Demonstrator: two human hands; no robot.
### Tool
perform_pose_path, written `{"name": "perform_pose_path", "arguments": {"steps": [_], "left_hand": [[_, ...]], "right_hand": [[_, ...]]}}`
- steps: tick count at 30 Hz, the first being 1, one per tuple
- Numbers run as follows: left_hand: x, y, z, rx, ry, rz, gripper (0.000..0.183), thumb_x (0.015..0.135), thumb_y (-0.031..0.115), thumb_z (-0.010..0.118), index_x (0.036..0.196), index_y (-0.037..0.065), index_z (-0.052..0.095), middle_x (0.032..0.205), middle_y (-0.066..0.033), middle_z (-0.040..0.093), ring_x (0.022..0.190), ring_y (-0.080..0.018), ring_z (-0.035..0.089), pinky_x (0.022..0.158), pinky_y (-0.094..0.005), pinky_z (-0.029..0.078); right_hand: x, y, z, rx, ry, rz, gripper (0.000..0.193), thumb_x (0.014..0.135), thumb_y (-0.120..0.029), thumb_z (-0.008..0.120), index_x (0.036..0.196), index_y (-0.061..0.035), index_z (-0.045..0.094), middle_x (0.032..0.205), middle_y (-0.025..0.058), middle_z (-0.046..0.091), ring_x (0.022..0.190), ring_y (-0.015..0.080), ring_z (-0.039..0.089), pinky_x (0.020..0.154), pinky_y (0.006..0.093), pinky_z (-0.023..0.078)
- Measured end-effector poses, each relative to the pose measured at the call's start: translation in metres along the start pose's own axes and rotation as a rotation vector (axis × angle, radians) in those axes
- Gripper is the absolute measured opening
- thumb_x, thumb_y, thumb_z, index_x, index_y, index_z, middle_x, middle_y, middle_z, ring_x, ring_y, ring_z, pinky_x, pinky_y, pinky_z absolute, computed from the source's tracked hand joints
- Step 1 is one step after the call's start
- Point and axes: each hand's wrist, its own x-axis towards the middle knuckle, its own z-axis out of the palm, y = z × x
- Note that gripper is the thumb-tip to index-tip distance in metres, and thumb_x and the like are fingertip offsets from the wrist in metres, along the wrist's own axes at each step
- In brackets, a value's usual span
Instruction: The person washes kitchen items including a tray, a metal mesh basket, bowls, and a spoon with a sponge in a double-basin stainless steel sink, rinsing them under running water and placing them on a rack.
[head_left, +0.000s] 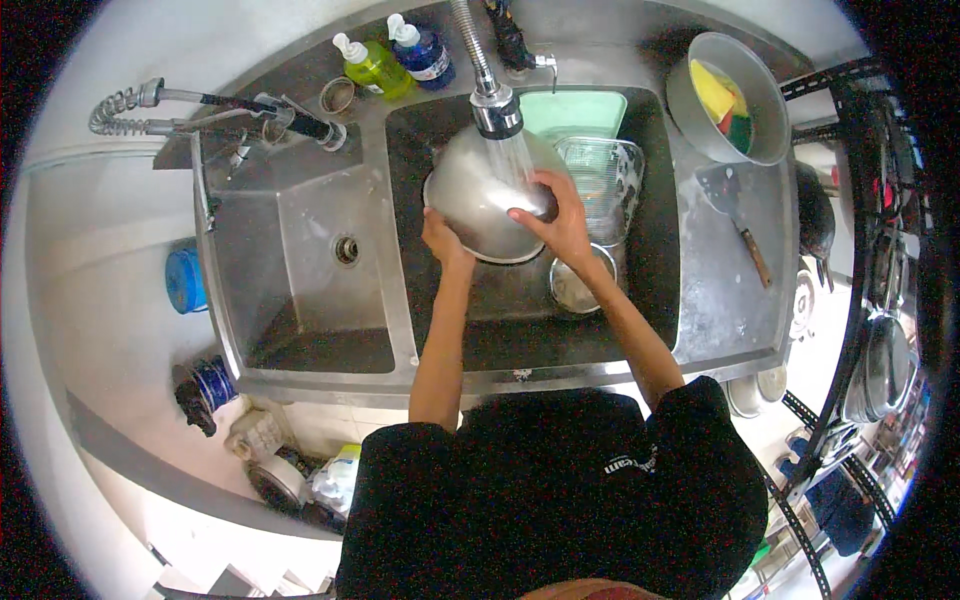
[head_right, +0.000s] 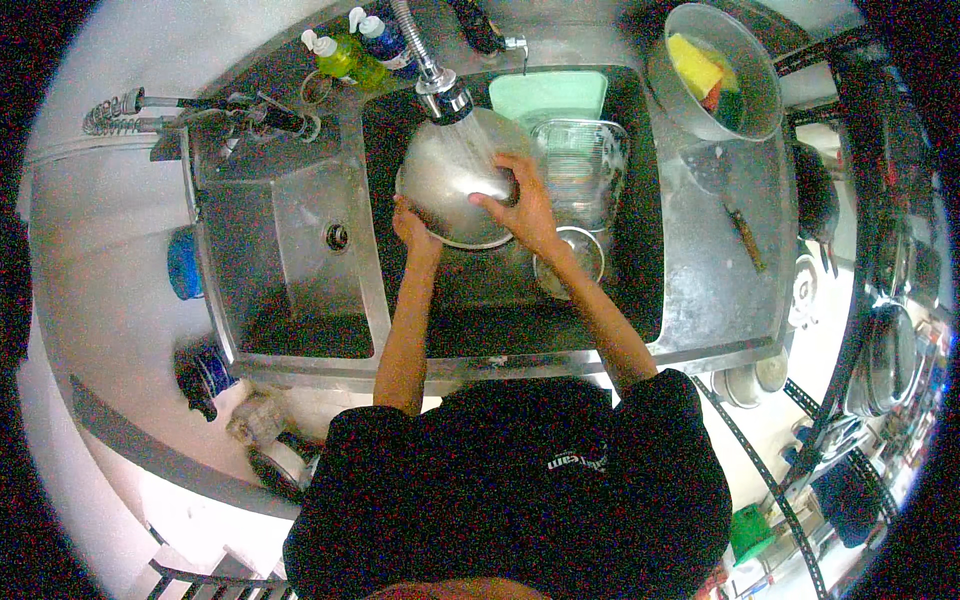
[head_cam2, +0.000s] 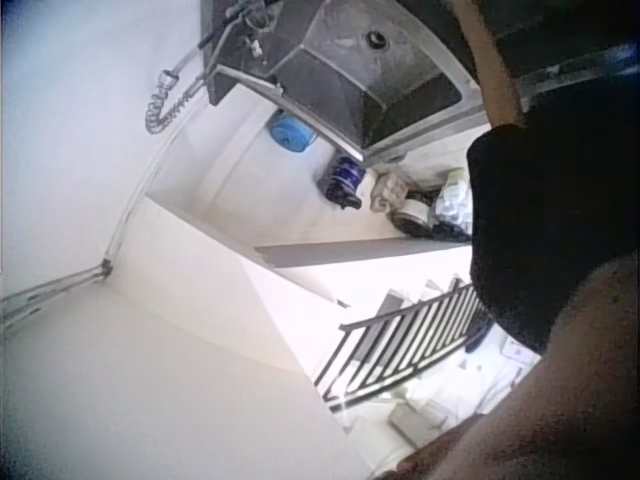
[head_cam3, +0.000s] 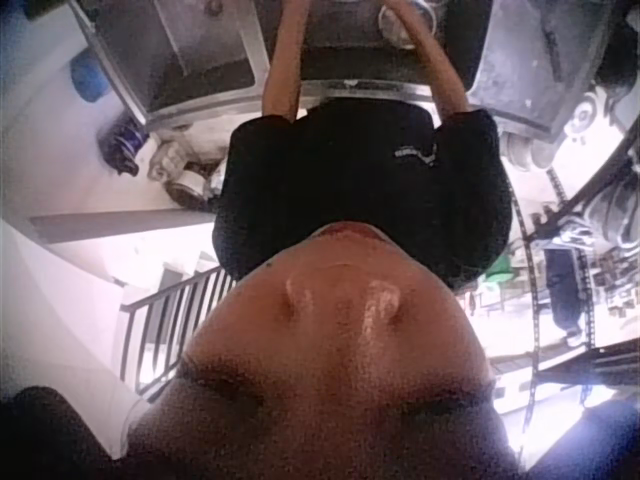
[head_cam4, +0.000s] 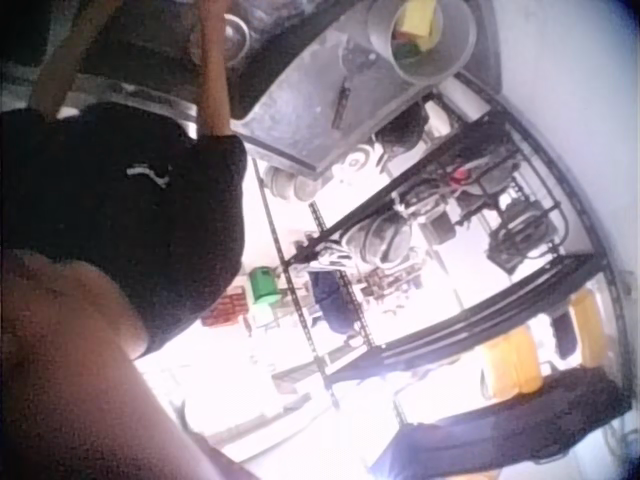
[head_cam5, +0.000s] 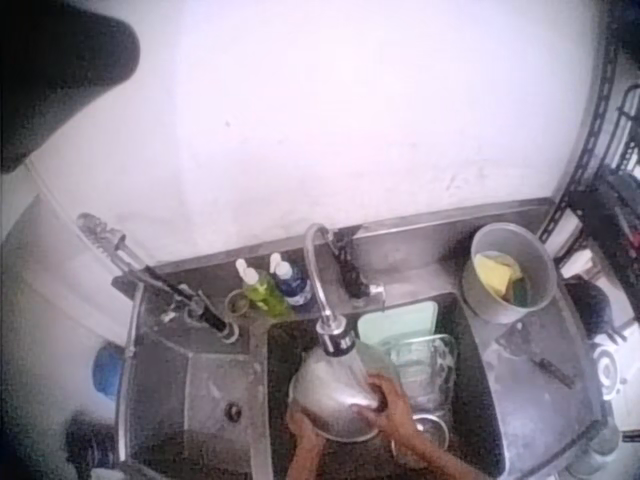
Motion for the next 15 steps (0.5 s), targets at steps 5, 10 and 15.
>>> {"name": "perform_pose_path", "arguments": {"steps": [5,10,15], "left_hand": [[0.008,-0.004,-0.008,0.044,-0.076,0.081,0.043,0.086,0.035,0.037,0.106,-0.002,0.047,0.104,-0.0117,0.050,0.092,-0.0252,0.049,0.080,-0.0376,0.038],[0.020,-0.006,-0.012,0.045,-0.068,0.065,0.042,0.086,0.033,0.036,0.105,-0.003,0.047,0.103,-0.0120,0.050,0.092,-0.0228,0.049,0.080,-0.0344,0.037],[0.007,0.004,0.002,0.065,-0.125,0.094,0.042,0.086,0.032,0.034,0.106,-0.003,0.046,0.103,-0.0121,0.050,0.092,-0.0229,0.049,0.080,-0.0347,0.037]], "right_hand": [[0.000,0.002,0.000,0.012,0.001,-0.034,0.046,0.055,-0.019,0.075,0.093,-0.0062,0.051,0.102,0.0092,0.047,0.096,0.0233,0.044,0.084,0.0311,0.035],[-0.001,0.006,0.000,0.010,-0.029,-0.053,0.044,0.054,-0.017,0.075,0.089,-0.0072,0.051,0.106,0.0090,0.046,0.099,0.0221,0.043,0.085,0.0301,0.033],[0.001,0.015,0.000,0.122,0.047,-0.013,0.040,0.055,-0.018,0.075,0.083,-0.0061,0.048,0.105,0.0095,0.046,0.096,0.0226,0.044,0.081,0.0302,0.036]]}}
